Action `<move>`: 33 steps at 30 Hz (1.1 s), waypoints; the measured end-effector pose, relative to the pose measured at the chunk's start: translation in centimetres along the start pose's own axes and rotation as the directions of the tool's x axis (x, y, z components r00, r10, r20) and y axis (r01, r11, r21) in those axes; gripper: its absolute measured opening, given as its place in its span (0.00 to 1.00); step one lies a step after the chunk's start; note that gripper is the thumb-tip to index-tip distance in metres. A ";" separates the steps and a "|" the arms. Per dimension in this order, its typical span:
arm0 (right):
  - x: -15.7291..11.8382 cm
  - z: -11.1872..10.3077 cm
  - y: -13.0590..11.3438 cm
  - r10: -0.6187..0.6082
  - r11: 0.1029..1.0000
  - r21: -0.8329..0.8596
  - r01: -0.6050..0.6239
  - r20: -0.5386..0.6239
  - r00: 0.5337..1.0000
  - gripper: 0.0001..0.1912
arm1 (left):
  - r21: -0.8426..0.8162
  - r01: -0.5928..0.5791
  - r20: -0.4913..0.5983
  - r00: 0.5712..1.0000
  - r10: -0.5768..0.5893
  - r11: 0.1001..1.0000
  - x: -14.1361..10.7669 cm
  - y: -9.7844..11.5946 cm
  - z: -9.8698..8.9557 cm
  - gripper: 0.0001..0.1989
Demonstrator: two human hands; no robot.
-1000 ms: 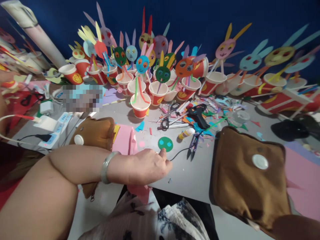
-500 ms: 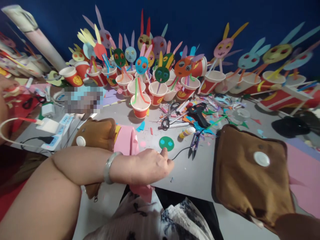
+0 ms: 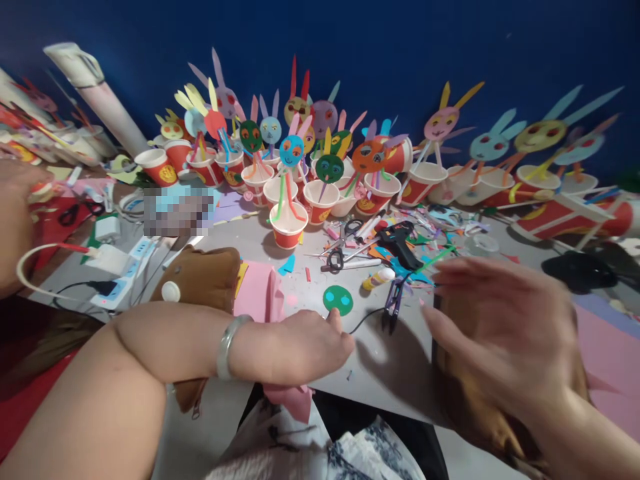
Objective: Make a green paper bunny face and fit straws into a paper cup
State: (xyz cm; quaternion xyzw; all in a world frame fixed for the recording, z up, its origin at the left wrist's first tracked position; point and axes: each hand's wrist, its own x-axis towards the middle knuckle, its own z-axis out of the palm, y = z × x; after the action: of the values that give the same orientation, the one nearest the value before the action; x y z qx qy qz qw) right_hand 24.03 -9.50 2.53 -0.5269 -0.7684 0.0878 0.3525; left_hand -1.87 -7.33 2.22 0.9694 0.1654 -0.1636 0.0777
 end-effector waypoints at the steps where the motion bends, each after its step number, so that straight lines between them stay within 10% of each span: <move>1: 1.2 1.1 0.8 0.071 0.997 0.033 -0.072 0.030 0.997 0.29 | 0.008 0.007 0.019 1.000 -0.007 1.000 0.0 0.0 -0.2 0.25; 5: 3.7 4.5 3.7 0.231 0.967 0.028 -0.254 0.328 0.916 0.24 | 0.088 0.023 -0.016 1.000 -0.022 0.996 0.1 0.2 -0.4 0.11; 17: 7.8 7.3 1.7 0.192 0.975 0.054 -0.216 0.281 0.940 0.14 | -0.002 0.011 -0.048 0.999 -0.011 1.000 0.2 0.0 -0.3 0.17; 27: 13.9 14.2 0.4 0.114 0.992 0.014 -0.125 0.316 0.942 0.09 | 0.018 0.059 -0.183 0.982 -0.055 0.998 0.8 0.3 2.4 0.11; 33: 14.1 14.1 0.6 0.155 0.988 -0.065 -0.141 0.360 0.920 0.14 | 0.012 0.055 -0.219 0.974 -0.051 0.998 0.9 0.2 2.8 0.08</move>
State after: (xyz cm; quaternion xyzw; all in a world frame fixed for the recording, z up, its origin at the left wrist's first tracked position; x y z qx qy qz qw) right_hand 12.75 6.38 -1.84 -0.5647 -0.7797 0.1957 0.1867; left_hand -1.85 -7.81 -0.73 0.9775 0.1973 -0.0595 0.0457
